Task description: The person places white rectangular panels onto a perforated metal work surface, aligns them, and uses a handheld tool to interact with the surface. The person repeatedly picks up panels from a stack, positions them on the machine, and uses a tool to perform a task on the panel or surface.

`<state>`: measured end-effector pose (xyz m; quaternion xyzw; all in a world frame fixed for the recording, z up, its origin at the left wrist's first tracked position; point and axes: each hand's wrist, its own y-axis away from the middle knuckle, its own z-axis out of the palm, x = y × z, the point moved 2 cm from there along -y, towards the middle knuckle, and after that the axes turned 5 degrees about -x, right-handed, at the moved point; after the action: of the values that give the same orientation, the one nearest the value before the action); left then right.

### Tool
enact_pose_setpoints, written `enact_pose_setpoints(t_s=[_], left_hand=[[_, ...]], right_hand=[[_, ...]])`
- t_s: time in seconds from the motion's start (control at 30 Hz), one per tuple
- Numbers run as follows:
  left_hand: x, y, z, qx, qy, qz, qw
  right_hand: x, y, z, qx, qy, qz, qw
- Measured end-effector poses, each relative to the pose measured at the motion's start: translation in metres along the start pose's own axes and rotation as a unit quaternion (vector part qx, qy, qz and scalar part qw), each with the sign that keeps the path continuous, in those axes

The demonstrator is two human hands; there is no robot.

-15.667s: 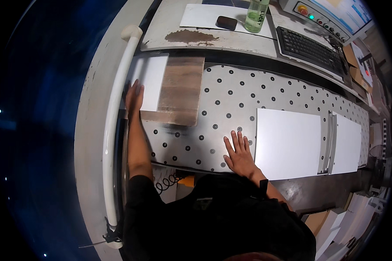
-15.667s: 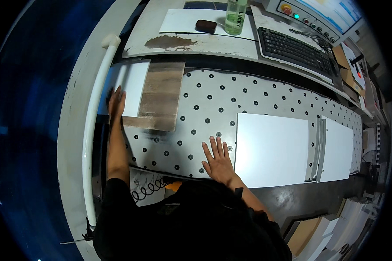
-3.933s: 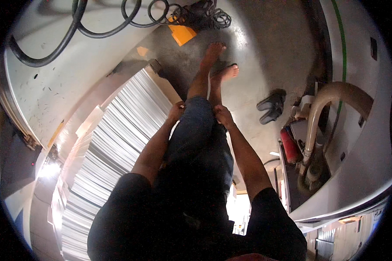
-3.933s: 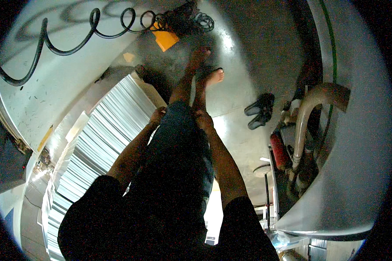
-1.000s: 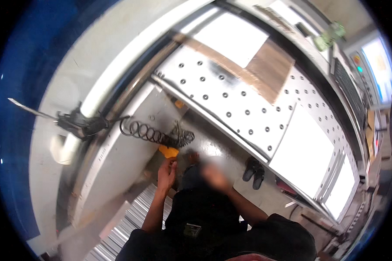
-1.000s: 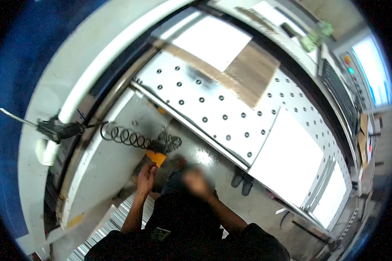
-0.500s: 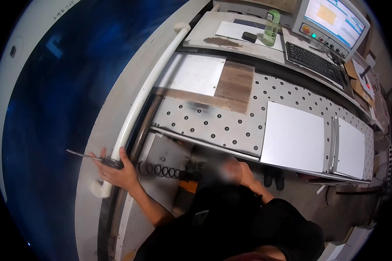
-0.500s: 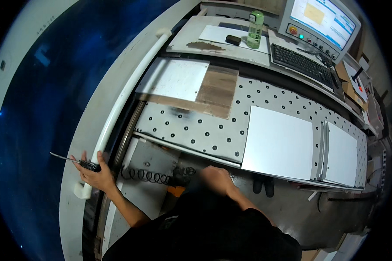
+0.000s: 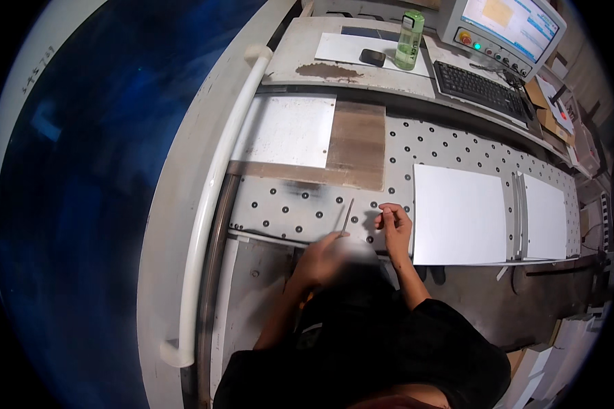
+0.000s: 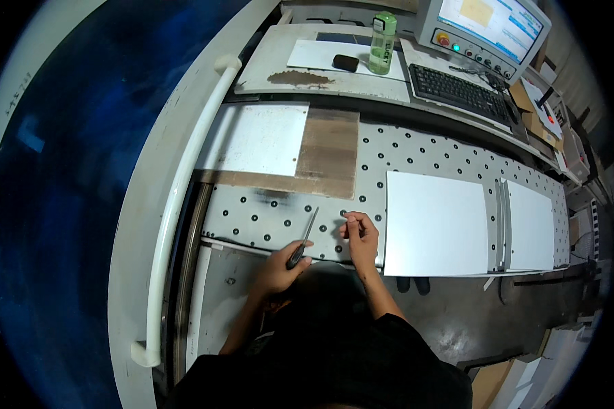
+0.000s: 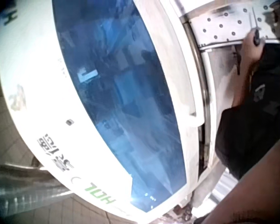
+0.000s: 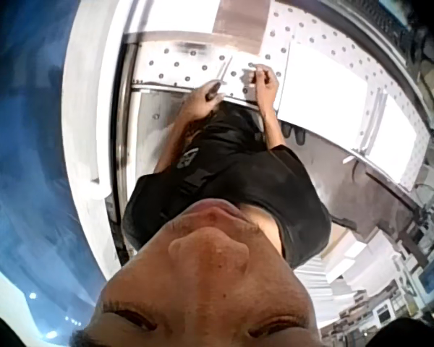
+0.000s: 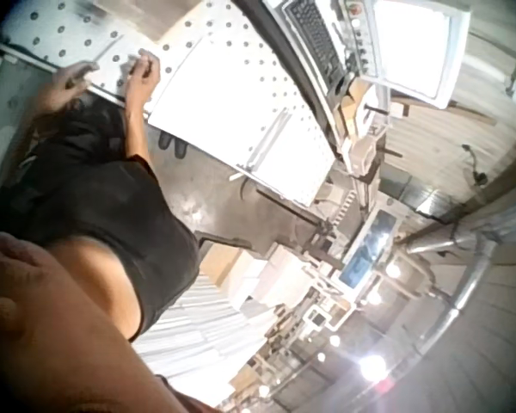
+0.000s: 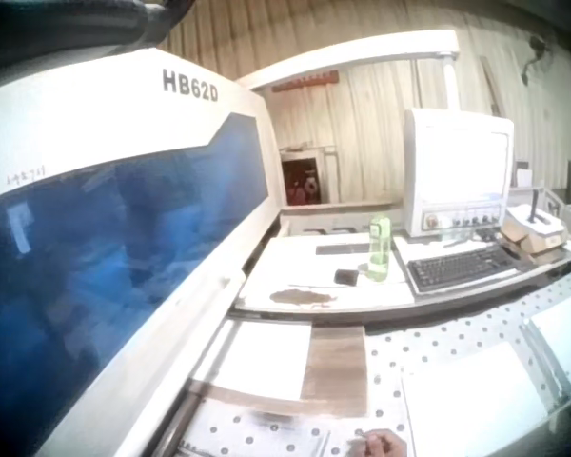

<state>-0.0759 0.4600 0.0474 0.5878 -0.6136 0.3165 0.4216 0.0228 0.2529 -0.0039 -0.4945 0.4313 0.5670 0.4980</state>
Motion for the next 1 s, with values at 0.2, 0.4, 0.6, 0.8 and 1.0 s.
enact_pose_setpoints(t_s=[0.2, 0.4, 0.6, 0.8, 1.0], left_hand=[[-0.045, -0.017, -0.041, 0.153, 0.135, -0.155, 0.967], [-0.015, -0.02, -0.062, -0.057, 0.278, -0.148, 0.947], [-0.012, -0.019, -0.048, 0.15, 0.222, -0.233, 0.935], [-0.01, -0.01, -0.041, 0.02, 0.25, -0.209, 0.945], [-0.014, 0.0, -0.033, -0.028, 0.296, -0.185, 0.937]], right_hand=[[0.005, -0.05, -0.004, -0.085, 0.046, 0.026, 0.995], [0.0, -0.127, 0.028, -0.178, 0.23, -0.014, 0.957], [-0.005, -0.198, 0.097, -0.28, 0.378, -0.187, 0.862], [0.06, -0.199, 0.129, -0.328, 0.542, -0.259, 0.729], [0.045, -0.177, 0.108, -0.327, 0.503, -0.277, 0.751]])
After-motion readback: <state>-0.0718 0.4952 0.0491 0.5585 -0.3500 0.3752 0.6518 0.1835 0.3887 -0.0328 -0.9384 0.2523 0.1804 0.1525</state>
